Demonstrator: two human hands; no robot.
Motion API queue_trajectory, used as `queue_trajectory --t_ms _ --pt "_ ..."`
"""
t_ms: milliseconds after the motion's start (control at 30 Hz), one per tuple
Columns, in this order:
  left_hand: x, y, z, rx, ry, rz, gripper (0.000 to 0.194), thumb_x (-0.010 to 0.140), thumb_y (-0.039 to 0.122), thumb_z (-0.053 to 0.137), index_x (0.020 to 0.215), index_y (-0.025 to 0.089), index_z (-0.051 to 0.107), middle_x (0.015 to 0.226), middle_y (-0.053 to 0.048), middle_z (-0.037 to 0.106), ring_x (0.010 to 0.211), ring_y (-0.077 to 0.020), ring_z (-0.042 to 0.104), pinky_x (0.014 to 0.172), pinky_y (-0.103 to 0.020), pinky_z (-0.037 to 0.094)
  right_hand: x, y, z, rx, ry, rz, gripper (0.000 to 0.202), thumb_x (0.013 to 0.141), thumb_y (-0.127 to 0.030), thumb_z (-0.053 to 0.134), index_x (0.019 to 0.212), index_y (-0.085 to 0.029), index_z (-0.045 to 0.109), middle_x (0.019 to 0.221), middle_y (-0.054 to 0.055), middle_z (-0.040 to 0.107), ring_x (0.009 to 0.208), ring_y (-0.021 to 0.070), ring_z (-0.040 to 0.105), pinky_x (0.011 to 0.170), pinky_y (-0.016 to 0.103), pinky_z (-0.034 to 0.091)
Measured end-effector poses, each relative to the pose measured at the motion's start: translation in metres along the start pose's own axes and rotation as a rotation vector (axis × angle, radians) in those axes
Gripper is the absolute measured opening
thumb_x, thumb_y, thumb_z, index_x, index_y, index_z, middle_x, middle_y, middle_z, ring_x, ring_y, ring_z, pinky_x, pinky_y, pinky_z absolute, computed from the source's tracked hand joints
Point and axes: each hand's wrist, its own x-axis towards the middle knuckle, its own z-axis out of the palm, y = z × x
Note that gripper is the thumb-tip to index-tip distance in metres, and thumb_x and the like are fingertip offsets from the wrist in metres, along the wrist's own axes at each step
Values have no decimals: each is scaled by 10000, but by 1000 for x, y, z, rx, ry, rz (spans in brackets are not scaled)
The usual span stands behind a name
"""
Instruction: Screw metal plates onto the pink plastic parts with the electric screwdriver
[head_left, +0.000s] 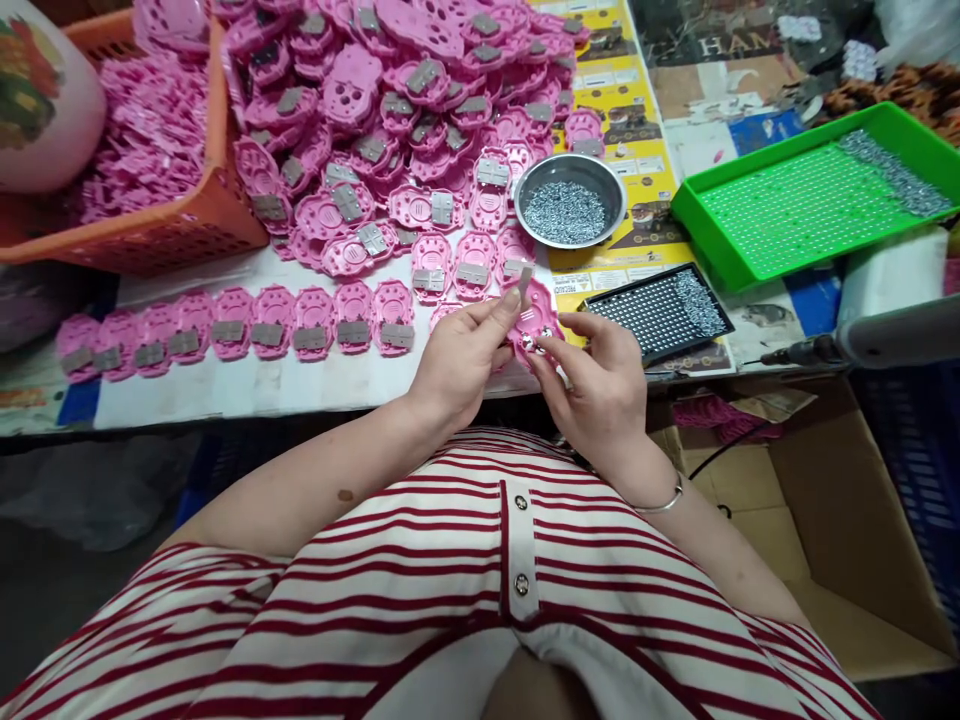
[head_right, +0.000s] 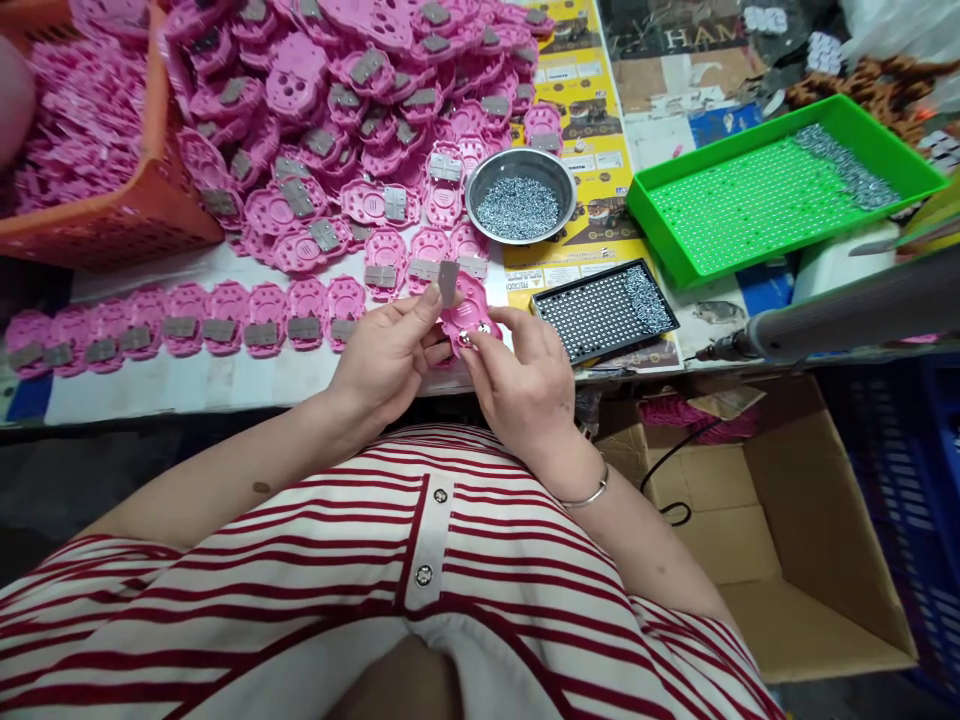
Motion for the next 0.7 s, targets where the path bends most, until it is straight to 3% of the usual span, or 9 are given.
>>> queue_trajectory --t_ms 367,533,700 --pt "7 -7 3 -48 -173 -66 414 751 546 768 745 138 692 670 12 623 644 -86 556 678 -226 469 3 10 -15 -339 14 -342 337 769 -258 758 1087 -167 692 1100 161 669 948 244 629 793 348 519" --pt "12 -11 -1 9 -190 -39 400 800 532 713 723 143 662 699 18 600 657 -86 539 708 -242 457 12 11 -18 -367 -75 -393 307 761 -205 759 1060 -165 702 1073 128 700 907 244 637 796 349 512" --pt "11 -9 -3 36 -172 -69 324 867 437 662 753 133 663 696 15 594 649 -85 535 670 -231 439 19 8 -23 -431 -113 -541 339 753 -187 772 1076 -135 684 1106 112 719 995 262 640 839 359 501"
